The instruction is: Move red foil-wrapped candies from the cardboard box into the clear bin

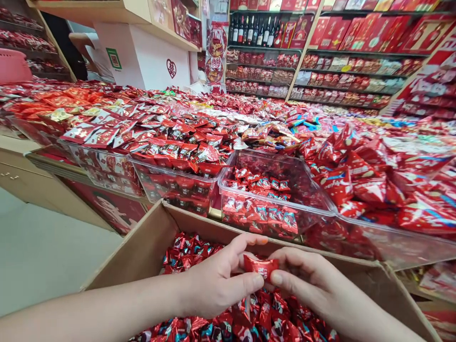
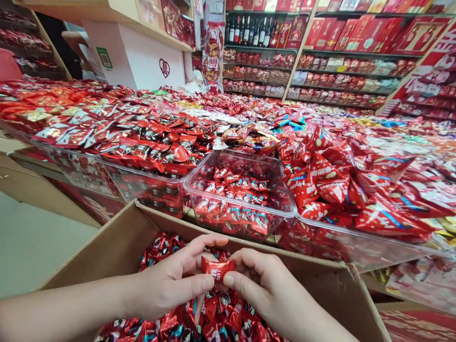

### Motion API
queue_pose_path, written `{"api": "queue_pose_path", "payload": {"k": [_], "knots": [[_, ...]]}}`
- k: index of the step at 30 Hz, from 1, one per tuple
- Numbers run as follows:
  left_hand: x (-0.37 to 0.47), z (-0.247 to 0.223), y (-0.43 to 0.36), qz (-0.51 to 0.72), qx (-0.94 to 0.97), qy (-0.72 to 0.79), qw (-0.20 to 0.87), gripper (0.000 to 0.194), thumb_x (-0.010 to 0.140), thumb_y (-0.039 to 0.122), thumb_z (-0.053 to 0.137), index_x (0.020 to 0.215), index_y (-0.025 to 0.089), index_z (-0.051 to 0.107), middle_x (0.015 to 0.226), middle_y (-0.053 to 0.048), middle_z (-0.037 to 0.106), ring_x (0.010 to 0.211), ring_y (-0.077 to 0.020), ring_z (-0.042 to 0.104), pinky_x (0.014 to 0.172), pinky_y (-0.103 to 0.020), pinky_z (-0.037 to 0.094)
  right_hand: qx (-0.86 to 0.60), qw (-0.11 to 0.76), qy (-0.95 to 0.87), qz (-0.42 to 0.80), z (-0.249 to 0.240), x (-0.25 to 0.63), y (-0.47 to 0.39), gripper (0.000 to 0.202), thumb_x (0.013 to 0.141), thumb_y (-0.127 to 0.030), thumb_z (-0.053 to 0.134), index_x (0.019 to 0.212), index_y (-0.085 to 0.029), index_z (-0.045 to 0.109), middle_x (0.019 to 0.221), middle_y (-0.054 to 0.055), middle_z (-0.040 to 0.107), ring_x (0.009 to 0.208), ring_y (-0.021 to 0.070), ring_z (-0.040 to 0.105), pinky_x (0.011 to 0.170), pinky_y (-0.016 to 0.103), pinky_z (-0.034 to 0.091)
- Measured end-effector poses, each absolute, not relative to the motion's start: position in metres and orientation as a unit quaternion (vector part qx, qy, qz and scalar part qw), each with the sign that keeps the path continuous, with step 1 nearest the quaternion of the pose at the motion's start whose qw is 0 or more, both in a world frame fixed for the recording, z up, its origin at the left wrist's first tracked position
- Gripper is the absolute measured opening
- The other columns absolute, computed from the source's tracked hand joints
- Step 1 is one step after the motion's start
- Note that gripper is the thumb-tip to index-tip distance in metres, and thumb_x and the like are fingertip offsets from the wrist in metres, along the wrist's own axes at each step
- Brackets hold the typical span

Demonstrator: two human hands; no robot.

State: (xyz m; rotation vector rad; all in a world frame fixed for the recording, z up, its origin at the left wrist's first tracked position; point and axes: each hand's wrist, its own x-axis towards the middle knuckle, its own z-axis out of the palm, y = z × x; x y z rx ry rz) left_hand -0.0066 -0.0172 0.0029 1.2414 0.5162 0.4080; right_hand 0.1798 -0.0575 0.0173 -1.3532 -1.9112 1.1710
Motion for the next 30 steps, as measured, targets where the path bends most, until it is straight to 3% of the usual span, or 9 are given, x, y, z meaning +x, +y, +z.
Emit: {"api": "queue_pose_path", "payload": {"k": [3, 6, 8, 11, 16, 19, 26, 30], "knots": [[-0.002, 0.001, -0.017, 0.166, 0.573, 0.258, 0.76, 0.041, 0.079, 0.031, 0.043, 0.116, 0.02, 0.028, 0.081, -0.003, 0.056, 0.06, -0.0056, 0.048, 0.054, -0.019, 0.036, -0.478, 0.293, -0.736, 0.379, 0.01, 0.185, -0.053, 0.015, 0.083, -0.026, 0.045, 0.077, -0.018, 0.057, 0.071, 0.0, 0.057, 0.064, 0.0115, 0.052, 0.059, 0.021, 0.041], [0.002, 0.003, -0.015, 0.144, 0.538, 0.283, 0.781, 0.035, 0.081, 0.038, 0.037, 0.107, 0.017, 0.04, 0.078, -0.005, 0.059, 0.046, -0.0032, 0.044, 0.046, -0.018, 0.032, -0.45, 0.345, -0.773, 0.284, 0.012, 0.193, -0.051, 0.013, 0.081, -0.018, 0.045, 0.085, -0.021, 0.058, 0.077, 0.002, 0.057, 0.07, 0.0125, 0.053, 0.063, 0.022, 0.043], [0.004, 0.004, -0.014, 0.158, 0.521, 0.309, 0.78, 0.032, 0.079, 0.038, 0.04, 0.102, 0.016, 0.044, 0.078, -0.005, 0.059, 0.05, -0.0045, 0.047, 0.048, -0.018, 0.034, -0.439, 0.359, -0.78, 0.265, 0.012, 0.196, -0.051, 0.017, 0.081, -0.015, 0.044, 0.09, -0.021, 0.057, 0.084, 0.004, 0.056, 0.076, 0.0134, 0.053, 0.066, 0.023, 0.044], [0.004, 0.002, -0.014, 0.184, 0.543, 0.345, 0.743, 0.031, 0.072, 0.032, 0.053, 0.099, 0.016, 0.046, 0.079, -0.002, 0.057, 0.063, -0.0069, 0.05, 0.057, -0.019, 0.037, -0.465, 0.371, -0.748, 0.294, 0.011, 0.196, -0.053, 0.018, 0.082, -0.017, 0.041, 0.089, -0.021, 0.056, 0.093, 0.005, 0.054, 0.086, 0.0158, 0.052, 0.073, 0.027, 0.043], [0.003, 0.001, -0.016, 0.2, 0.609, 0.374, 0.67, 0.025, 0.069, 0.025, 0.055, 0.092, 0.018, 0.048, 0.076, 0.002, 0.054, 0.059, -0.0052, 0.044, 0.059, -0.02, 0.038, -0.508, 0.39, -0.58, 0.503, 0.011, 0.187, -0.057, 0.019, 0.081, -0.03, 0.046, 0.098, -0.02, 0.048, 0.079, 0.002, 0.055, 0.07, 0.0129, 0.053, 0.061, 0.024, 0.046], [0.002, 0.003, -0.015, 0.207, 0.624, 0.374, 0.654, 0.023, 0.068, 0.023, 0.055, 0.09, 0.017, 0.049, 0.072, 0.003, 0.053, 0.058, -0.0053, 0.044, 0.057, -0.019, 0.038, -0.473, 0.391, -0.539, 0.577, 0.009, 0.181, -0.06, 0.025, 0.076, -0.029, 0.055, 0.097, -0.021, 0.044, 0.08, 0.0, 0.052, 0.075, 0.0119, 0.05, 0.065, 0.022, 0.044], [0.0, 0.003, -0.017, 0.168, 0.621, 0.354, 0.678, 0.021, 0.068, 0.025, 0.054, 0.086, 0.017, 0.046, 0.067, 0.003, 0.048, 0.057, -0.0063, 0.042, 0.052, -0.02, 0.039, -0.496, 0.322, -0.575, 0.566, 0.006, 0.18, -0.059, 0.016, 0.075, -0.03, 0.055, 0.081, -0.017, 0.048, 0.064, -0.003, 0.047, 0.056, 0.0071, 0.041, 0.05, 0.017, 0.035], [-0.002, -0.003, -0.02, 0.172, 0.615, 0.329, 0.696, 0.045, 0.069, 0.021, 0.053, 0.11, 0.022, 0.032, 0.08, 0.002, 0.05, 0.062, -0.006, 0.044, 0.057, -0.021, 0.037, -0.527, 0.29, -0.66, 0.45, 0.011, 0.183, -0.061, 0.015, 0.077, -0.031, 0.052, 0.072, -0.017, 0.052, 0.064, -0.001, 0.052, 0.057, 0.0099, 0.046, 0.051, 0.019, 0.038]]}}
